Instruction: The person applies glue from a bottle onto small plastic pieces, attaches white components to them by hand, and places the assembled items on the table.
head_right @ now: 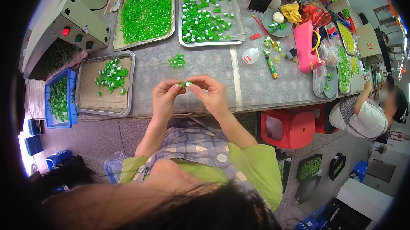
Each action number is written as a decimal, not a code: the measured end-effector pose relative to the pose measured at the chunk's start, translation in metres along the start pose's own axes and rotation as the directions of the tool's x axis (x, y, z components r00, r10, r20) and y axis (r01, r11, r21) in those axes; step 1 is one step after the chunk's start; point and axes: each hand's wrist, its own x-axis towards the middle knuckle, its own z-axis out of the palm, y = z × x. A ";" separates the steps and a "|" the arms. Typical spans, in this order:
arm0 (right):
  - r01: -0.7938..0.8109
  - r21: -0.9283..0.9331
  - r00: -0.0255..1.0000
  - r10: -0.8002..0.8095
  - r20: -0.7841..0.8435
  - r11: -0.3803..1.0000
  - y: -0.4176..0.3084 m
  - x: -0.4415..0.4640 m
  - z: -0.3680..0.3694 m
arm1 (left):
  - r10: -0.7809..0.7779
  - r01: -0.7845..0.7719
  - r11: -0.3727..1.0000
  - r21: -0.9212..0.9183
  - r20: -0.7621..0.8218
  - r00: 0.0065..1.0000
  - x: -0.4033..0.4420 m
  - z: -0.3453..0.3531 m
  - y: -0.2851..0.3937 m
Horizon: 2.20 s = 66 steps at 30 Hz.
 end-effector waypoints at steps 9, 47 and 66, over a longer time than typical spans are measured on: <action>0.015 -0.078 0.999 -0.018 -0.033 0.997 0.002 -0.003 0.003 | 0.044 -0.044 0.996 0.083 -0.002 0.999 -0.003 0.003 0.004; -0.186 -0.018 0.979 0.186 0.086 0.982 -0.017 -0.003 -0.007 | 0.173 -0.249 0.885 0.394 0.219 0.960 -0.003 -0.003 0.012; -0.196 0.092 0.980 0.191 0.063 0.976 -0.012 -0.003 -0.011 | 0.309 -0.419 0.628 0.656 0.284 0.908 -0.006 0.016 0.035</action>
